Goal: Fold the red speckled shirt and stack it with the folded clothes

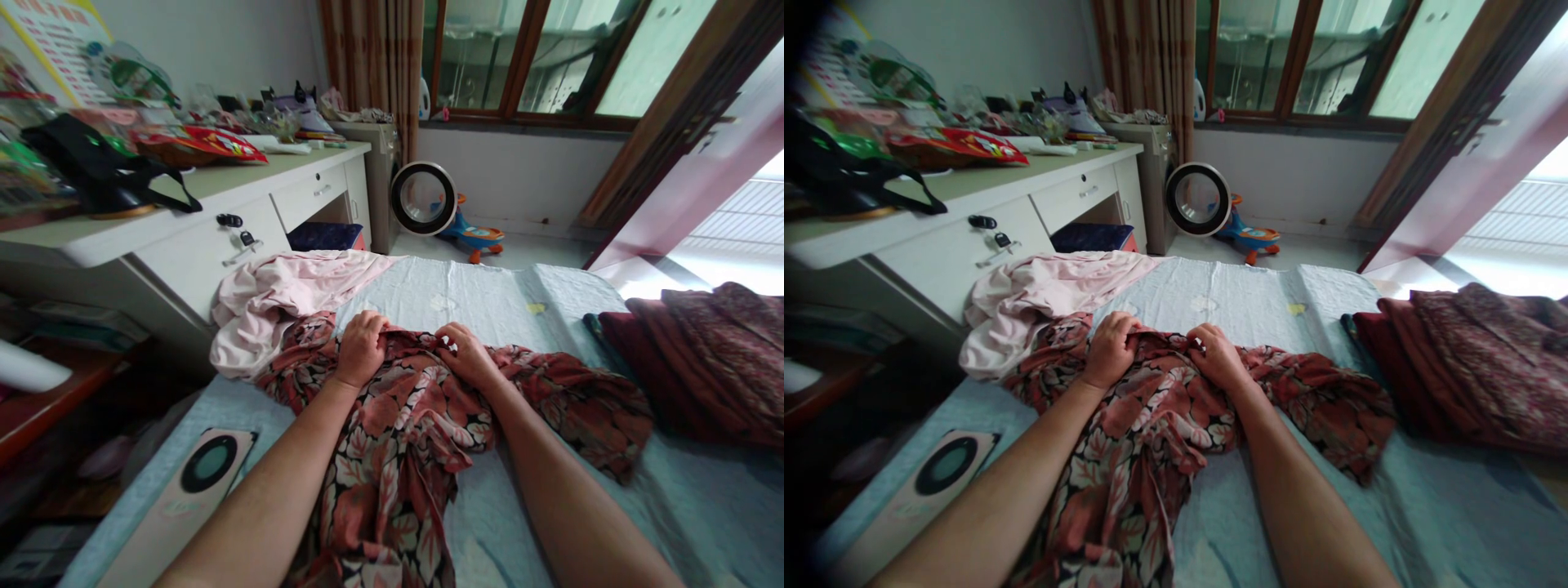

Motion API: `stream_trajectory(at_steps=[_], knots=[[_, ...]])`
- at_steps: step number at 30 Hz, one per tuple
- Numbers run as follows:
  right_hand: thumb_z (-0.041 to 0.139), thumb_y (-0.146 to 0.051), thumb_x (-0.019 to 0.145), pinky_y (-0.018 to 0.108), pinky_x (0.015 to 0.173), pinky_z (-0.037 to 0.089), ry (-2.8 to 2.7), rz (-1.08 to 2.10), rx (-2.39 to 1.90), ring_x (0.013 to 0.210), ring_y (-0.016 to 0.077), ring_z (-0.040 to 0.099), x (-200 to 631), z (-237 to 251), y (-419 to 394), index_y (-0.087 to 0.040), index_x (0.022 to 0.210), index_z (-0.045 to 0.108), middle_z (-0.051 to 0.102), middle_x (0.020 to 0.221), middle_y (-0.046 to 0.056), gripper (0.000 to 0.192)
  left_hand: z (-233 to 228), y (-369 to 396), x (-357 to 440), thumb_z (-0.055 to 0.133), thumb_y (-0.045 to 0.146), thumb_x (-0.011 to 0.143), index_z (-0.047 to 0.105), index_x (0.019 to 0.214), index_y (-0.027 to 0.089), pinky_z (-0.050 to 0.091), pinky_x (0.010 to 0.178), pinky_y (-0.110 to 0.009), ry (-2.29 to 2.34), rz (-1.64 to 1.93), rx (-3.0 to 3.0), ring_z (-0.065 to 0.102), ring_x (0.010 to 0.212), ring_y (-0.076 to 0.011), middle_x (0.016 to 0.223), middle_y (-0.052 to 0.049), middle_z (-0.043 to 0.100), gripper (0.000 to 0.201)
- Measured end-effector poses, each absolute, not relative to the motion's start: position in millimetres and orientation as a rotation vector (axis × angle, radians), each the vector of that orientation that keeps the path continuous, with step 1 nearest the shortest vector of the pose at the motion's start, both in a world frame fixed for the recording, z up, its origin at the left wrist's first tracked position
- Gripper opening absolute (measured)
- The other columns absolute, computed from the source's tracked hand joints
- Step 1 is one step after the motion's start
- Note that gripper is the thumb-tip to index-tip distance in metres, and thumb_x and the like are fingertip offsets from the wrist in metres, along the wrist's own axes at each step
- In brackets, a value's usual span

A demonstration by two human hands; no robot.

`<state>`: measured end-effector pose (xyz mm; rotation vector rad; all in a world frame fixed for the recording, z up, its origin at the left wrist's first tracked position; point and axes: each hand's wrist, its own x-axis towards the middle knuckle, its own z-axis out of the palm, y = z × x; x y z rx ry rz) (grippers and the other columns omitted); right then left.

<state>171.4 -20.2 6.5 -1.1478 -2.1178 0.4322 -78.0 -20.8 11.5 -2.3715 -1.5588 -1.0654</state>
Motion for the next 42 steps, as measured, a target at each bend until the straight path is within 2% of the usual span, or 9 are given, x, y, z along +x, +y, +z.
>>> stream_trajectory(at_steps=[6,10,17,20,24,27,32,37,42], knots=[[0.058,-0.005,0.075,0.029,0.078,0.042,-2.145,0.422,-1.158,0.08,0.0166,0.054,170.0,8.3,-23.0,-0.02,0.106,0.063,0.057,0.083,0.001,0.035,10.6,-19.1,-82.6,0.052,0.01,0.081,0.054,0.082,0.022,0.046,0.077,-0.033,-1.666,-1.034,-2.309,0.058,0.085,-0.0232,0.085,-0.005,0.058,0.012],[0.055,-0.006,0.075,0.027,0.072,0.04,-2.17,0.429,-1.154,0.074,0.0154,0.052,167.0,11.0,-25.4,-0.02,0.086,0.063,0.053,0.077,0.0,0.019,10.7,-19.7,-82.3,0.048,0.005,0.08,0.053,0.087,0.021,0.046,0.075,-0.033,-1.695,-1.14,-2.177,0.059,0.083,-0.0231,0.085,-0.006,0.058,0.019],[0.051,-0.007,0.069,0.025,0.066,0.041,-1.878,0.363,-1.106,0.066,0.0121,0.05,161.6,20.4,-31.5,-0.022,0.078,0.052,0.063,0.095,0.002,0.017,16.2,-23.6,-81.4,0.047,0.012,0.087,0.06,0.109,0.021,0.043,0.095,-0.039,-1.617,-1.142,-2.215,0.059,0.105,-0.0261,0.113,-0.008,0.068,0.027],[0.049,-0.009,0.071,0.025,0.066,0.042,-1.739,0.316,-1.176,0.062,0.0127,0.05,163.5,21.8,-31.8,-0.022,0.084,0.056,0.064,0.084,-0.001,0.02,16.8,-23.5,-79.9,0.047,0.017,0.09,0.065,0.107,0.022,0.039,0.099,-0.043,-1.636,-1.055,-2.293,0.059,0.108,-0.0271,0.11,-0.006,0.071,0.026],[0.043,-0.012,0.077,0.028,0.075,0.045,-1.73,0.289,-1.136,0.078,0.0166,0.059,169.2,21.6,-27.6,-0.022,0.093,0.063,0.065,0.086,0.001,0.027,12.5,-19.7,-78.9,0.04,0.01,0.087,0.065,0.109,0.021,0.037,0.103,-0.043,-1.65,-1.047,-2.401,0.063,0.1,-0.0237,0.102,-0.006,0.072,0.035],[0.046,-0.016,0.079,0.029,0.076,0.046,-1.762,0.343,-1.15,0.08,0.0179,0.06,172.8,20.4,-23.1,-0.021,0.09,0.066,0.066,0.086,0.003,0.023,9.1,-16.1,-80.2,0.039,0.009,0.084,0.065,0.109,0.019,0.044,0.096,-0.04,-1.696,-1.157,-2.403,0.063,0.098,-0.0237,0.1,-0.008,0.071,0.037],[0.059,-0.029,0.077,0.025,0.057,0.041,-1.778,0.641,-1.324,0.055,0.0127,0.049,180.0,21.4,-20.1,-0.02,0.089,0.066,0.056,0.062,-0.003,0.017,10.8,-13.8,-84.0,0.038,0.012,0.083,0.063,0.102,0.019,0.047,0.092,-0.038,-1.792,-1.432,-2.397,0.063,0.099,-0.0244,0.099,-0.008,0.07,0.032],[0.059,-0.026,0.073,0.023,0.061,0.043,-1.914,0.889,-1.269,0.065,0.0121,0.056,190.6,26.5,-21.2,-0.019,0.098,0.066,0.063,0.078,-0.001,0.027,15.6,-15.4,-87.9,0.045,0.027,0.085,0.061,0.097,0.019,0.05,0.084,-0.032,-1.941,-1.77,-2.463,0.062,0.092,-0.0211,0.094,-0.004,0.067,0.021],[0.055,-0.025,0.071,0.023,0.056,0.041,-1.841,0.808,-1.305,0.059,0.0118,0.052,190.3,21.8,-17.8,-0.019,0.089,0.063,0.06,0.071,-0.002,0.02,19.3,-17.1,-88.9,0.034,0.042,0.095,0.062,0.094,0.019,0.049,0.077,-0.03,-1.949,-1.942,-2.524,0.06,0.08,-0.0182,0.083,-0.003,0.065,0.036]])
